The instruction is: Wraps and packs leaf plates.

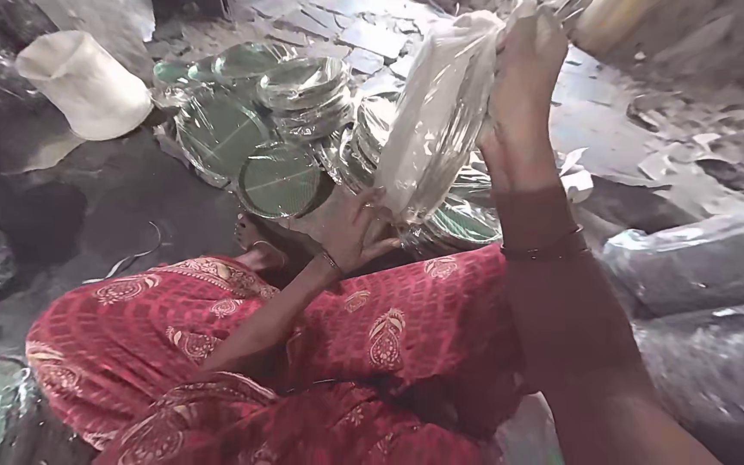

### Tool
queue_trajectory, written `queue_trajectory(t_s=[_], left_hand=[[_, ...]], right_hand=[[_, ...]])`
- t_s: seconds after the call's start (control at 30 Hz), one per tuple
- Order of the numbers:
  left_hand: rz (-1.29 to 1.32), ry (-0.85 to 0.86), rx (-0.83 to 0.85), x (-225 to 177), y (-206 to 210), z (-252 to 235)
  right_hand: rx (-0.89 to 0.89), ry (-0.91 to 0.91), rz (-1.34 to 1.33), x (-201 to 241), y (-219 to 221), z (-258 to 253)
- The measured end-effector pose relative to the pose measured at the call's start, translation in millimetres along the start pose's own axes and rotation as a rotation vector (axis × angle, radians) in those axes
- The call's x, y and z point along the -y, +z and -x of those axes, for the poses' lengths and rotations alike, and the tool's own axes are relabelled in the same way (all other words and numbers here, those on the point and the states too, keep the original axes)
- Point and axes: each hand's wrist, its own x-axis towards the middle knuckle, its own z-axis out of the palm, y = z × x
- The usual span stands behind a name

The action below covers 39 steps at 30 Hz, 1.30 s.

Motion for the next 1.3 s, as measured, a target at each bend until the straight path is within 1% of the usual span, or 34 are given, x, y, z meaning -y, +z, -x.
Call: queue_trajectory(t_s=[0.07, 0.13, 0.23, 0.33, 0.43, 0.57, 0.7, 0.77, 0.8, 0.87, 0.93, 0.97, 1.07, 1.17, 1.3], left_hand=[[0.064, -0.057, -0.073, -15, 7, -1], [0.064, -0.098, -0.165, -22, 11, -2], [0.043, -0.072, -0.283, -23, 8, -3], [0.067, -0.021, -0.373, -22, 7, -3], [0.060, -0.036, -0.396, -22, 4, -1], [0.067, 0.021, -0.426, -14, -10, -4], [0.081, 0.050, -0.419, -7, -20, -8], [0.161, 0.001, -0.459, 2, -23, -14], [0.244, -0.057, -0.471, 6, -24, -17], [0.442, -0.221, -0.471, 13, -27, -20], [0.582, -0.389, -0.424, 19, -36, -21], [0.641, -0.432, -0.416, 25, -40, -23], [0.702, -0.474, -0.388, 41, -49, -25], [0.709, -0.496, -0.379, 43, -53, -24], [0.698, -0.481, -0.382, 47, -53, -23]], right_hand=[[-0.045, 0.073, -0.129, -2, 1, 4], [-0.090, 0.157, -0.228, -1, 5, 10], [-0.118, 0.217, -0.309, 3, 14, 17], [-0.131, 0.191, -0.325, -1, 21, 19], [-0.134, 0.163, -0.372, -5, 28, 19], [-0.125, 0.193, -0.347, 0, 32, 21], [-0.158, 0.241, -0.425, -1, 30, 19], [-0.172, 0.293, -0.454, -2, 31, 20], [-0.174, 0.315, -0.460, -3, 31, 20], [-0.183, 0.356, -0.451, -6, 30, 22], [-0.179, 0.368, -0.440, -9, 31, 23], [-0.169, 0.375, -0.431, -10, 30, 24], [-0.149, 0.408, -0.401, -12, 30, 26], [-0.153, 0.426, -0.395, -11, 32, 28], [-0.139, 0.417, -0.380, -11, 36, 29]])
